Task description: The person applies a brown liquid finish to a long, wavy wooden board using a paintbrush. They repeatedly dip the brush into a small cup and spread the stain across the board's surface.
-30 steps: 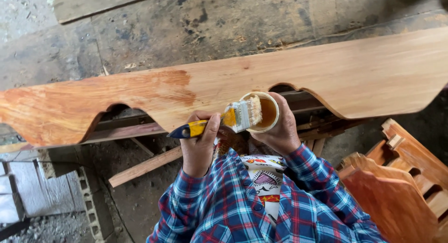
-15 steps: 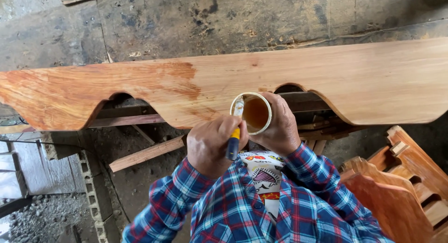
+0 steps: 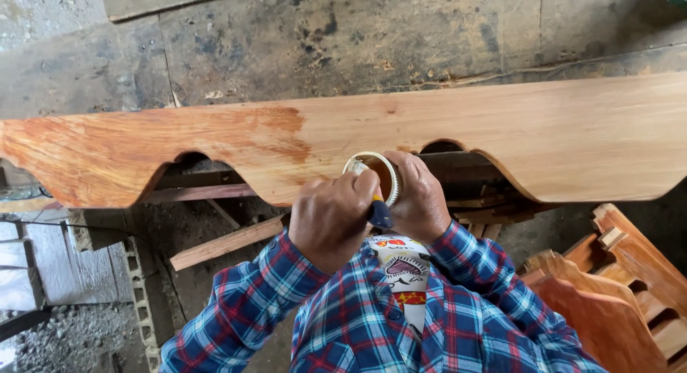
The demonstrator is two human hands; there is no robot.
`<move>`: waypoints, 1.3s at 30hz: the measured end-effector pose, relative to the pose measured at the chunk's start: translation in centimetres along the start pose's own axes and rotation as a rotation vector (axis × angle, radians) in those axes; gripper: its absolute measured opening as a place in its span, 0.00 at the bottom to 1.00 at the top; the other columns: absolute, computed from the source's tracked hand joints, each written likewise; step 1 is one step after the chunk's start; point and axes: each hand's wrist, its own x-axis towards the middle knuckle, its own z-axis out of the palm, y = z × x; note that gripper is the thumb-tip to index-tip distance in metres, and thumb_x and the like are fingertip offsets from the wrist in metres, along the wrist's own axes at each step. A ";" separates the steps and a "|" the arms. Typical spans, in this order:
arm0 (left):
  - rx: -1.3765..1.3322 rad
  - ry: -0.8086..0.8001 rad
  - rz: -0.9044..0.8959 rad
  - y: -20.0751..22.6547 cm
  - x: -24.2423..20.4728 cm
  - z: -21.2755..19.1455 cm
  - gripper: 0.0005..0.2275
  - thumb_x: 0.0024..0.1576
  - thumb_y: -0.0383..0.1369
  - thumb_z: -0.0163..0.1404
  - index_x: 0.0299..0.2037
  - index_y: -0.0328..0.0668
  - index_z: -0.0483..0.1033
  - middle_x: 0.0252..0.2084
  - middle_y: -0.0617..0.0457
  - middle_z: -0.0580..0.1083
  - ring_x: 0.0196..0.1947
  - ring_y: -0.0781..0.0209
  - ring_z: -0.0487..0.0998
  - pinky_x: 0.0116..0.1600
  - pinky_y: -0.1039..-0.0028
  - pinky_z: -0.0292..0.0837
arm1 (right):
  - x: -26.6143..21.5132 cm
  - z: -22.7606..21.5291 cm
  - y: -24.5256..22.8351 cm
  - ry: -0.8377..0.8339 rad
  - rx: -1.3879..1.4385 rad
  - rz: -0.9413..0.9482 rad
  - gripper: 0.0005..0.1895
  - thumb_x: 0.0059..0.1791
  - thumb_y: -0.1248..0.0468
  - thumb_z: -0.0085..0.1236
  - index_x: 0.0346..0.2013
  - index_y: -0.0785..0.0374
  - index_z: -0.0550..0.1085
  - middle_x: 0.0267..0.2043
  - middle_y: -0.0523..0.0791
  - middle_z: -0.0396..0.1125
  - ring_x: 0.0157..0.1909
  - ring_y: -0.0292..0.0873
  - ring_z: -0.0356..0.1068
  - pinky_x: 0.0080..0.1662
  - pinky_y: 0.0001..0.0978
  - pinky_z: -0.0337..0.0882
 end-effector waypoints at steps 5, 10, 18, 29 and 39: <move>-0.514 0.093 -0.298 -1.8 0.6 -0.6 0.02 0.56 0.36 0.58 0.34 0.55 0.78 0.25 0.55 0.76 0.25 0.52 0.81 0.34 0.70 0.76 | 0.9 -1.0 1.5 0.105 0.026 -0.016 0.44 0.27 0.61 0.75 0.57 0.58 0.71 0.47 0.50 0.69 0.49 0.55 0.73 0.51 0.45 0.73; -0.949 0.221 -0.559 -2.8 -1.1 1.8 0.03 0.59 0.29 0.55 0.34 0.40 0.77 0.25 0.46 0.78 0.29 0.55 0.83 0.34 0.73 0.76 | 1.9 -2.4 1.7 0.071 0.169 0.087 0.49 0.24 0.64 0.77 0.60 0.59 0.68 0.48 0.55 0.70 0.49 0.63 0.72 0.49 0.55 0.72; -1.097 0.348 -0.737 -0.9 -3.0 4.5 0.05 0.60 0.28 0.55 0.38 0.33 0.77 0.28 0.43 0.77 0.30 0.62 0.80 0.38 0.72 0.77 | 2.1 -2.7 2.5 0.070 0.216 0.183 0.50 0.25 0.64 0.79 0.61 0.60 0.67 0.51 0.56 0.70 0.53 0.62 0.72 0.54 0.55 0.70; -1.081 0.296 -0.735 0.4 -3.1 4.1 0.06 0.58 0.30 0.58 0.39 0.34 0.78 0.33 0.42 0.80 0.35 0.54 0.85 0.39 0.70 0.80 | 2.2 -1.6 4.3 0.128 0.215 0.182 0.53 0.24 0.65 0.80 0.62 0.59 0.67 0.52 0.54 0.68 0.55 0.59 0.71 0.57 0.52 0.69; -1.565 0.506 -1.071 0.3 -1.1 5.5 0.09 0.65 0.35 0.48 0.40 0.34 0.73 0.29 0.41 0.78 0.28 0.52 0.84 0.31 0.71 0.81 | 4.2 -2.1 3.2 0.142 0.309 0.179 0.51 0.26 0.63 0.81 0.61 0.60 0.66 0.54 0.54 0.68 0.58 0.56 0.70 0.61 0.50 0.66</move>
